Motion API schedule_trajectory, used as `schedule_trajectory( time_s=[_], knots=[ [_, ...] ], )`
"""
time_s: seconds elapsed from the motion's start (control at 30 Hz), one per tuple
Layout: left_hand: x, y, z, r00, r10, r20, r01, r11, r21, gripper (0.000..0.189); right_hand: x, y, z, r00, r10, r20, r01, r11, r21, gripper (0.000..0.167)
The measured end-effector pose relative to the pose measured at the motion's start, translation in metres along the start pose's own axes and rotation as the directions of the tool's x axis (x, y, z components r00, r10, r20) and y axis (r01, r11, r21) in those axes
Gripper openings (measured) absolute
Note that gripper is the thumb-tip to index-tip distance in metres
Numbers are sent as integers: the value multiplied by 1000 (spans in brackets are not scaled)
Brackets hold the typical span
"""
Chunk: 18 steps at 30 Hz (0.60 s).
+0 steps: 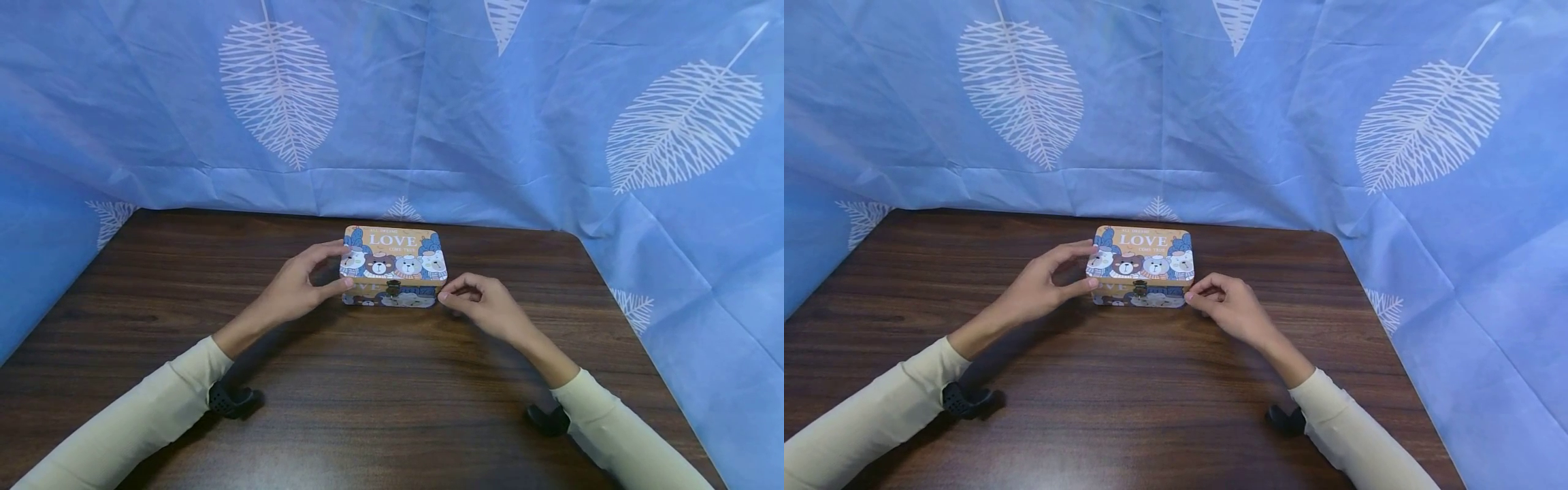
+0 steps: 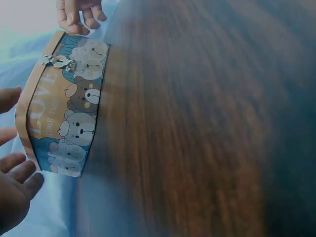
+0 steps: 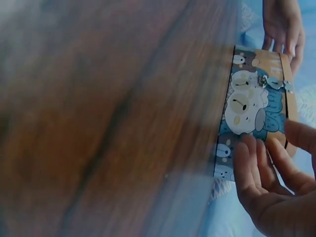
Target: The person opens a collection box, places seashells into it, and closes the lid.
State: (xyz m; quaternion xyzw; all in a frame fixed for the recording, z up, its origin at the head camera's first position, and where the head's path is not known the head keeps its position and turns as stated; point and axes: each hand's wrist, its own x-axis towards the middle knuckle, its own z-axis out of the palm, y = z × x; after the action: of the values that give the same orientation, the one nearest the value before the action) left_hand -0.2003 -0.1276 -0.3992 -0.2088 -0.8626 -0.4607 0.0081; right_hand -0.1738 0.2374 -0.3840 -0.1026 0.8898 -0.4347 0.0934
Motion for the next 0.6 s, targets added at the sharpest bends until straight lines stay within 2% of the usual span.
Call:
schedule_trajectory(
  time_s=[0.07,0.13,0.23,0.33,0.4,0.6],
  knots=[
    [1,3,0,998,48,36,-51,995,86,62,-1,-1,1,999,-10,52,9,1000,15,27],
    [2,6,1,991,105,78,-117,979,164,64,-1,-2,2,994,-27,105,23,999,37,28],
    [6,9,5,973,192,126,-221,934,281,62,0,-2,5,982,-56,182,36,993,113,35],
    [9,13,9,951,265,162,-307,879,365,60,1,-3,10,966,-63,252,7,976,216,44],
    [12,15,12,936,302,181,-350,849,396,59,2,-5,15,954,-64,292,-22,959,282,49],
    [17,15,16,896,387,218,-444,792,418,54,3,-13,26,921,-74,382,-103,901,422,60]
  ],
)
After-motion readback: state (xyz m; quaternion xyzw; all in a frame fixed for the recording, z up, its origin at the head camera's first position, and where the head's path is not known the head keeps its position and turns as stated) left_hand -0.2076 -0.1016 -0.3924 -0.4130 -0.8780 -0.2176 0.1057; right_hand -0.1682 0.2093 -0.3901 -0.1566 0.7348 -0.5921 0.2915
